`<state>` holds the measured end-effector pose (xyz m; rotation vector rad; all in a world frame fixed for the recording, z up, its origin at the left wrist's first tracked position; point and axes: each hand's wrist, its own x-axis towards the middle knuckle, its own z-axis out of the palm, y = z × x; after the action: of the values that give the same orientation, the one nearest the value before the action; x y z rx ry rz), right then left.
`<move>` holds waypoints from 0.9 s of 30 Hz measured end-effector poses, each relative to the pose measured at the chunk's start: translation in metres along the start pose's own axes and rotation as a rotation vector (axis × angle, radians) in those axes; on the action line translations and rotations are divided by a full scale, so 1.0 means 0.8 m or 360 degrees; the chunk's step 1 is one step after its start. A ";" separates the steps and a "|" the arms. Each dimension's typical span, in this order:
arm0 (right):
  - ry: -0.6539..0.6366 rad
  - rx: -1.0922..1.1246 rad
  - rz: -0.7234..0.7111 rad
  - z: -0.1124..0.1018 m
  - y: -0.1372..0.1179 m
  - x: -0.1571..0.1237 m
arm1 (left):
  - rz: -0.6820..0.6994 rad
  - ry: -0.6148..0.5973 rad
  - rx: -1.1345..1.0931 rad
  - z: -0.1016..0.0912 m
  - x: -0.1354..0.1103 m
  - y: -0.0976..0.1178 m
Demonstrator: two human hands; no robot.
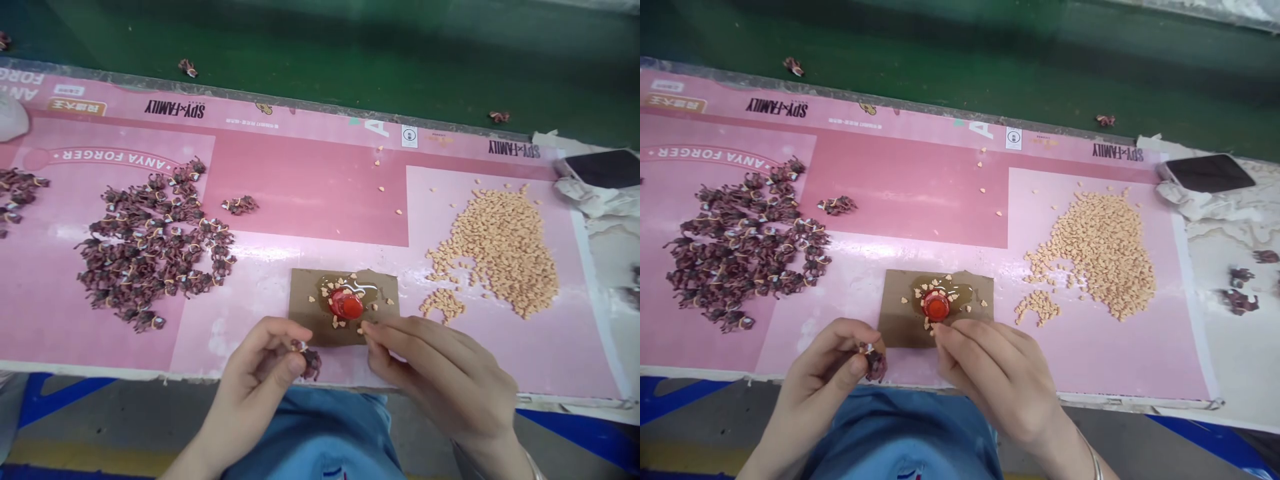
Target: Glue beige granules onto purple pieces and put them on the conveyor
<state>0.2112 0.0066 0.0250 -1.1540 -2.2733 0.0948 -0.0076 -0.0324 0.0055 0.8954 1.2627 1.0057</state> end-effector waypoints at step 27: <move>-0.0037 -0.0101 -0.0198 0.008 -0.038 0.007 | 0.0181 0.0217 0.0011 0.027 0.007 0.000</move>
<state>0.1833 -0.0074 0.0316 -1.0454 -2.3779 -0.0124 0.0142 -0.0272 0.0059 0.9246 1.3418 1.1690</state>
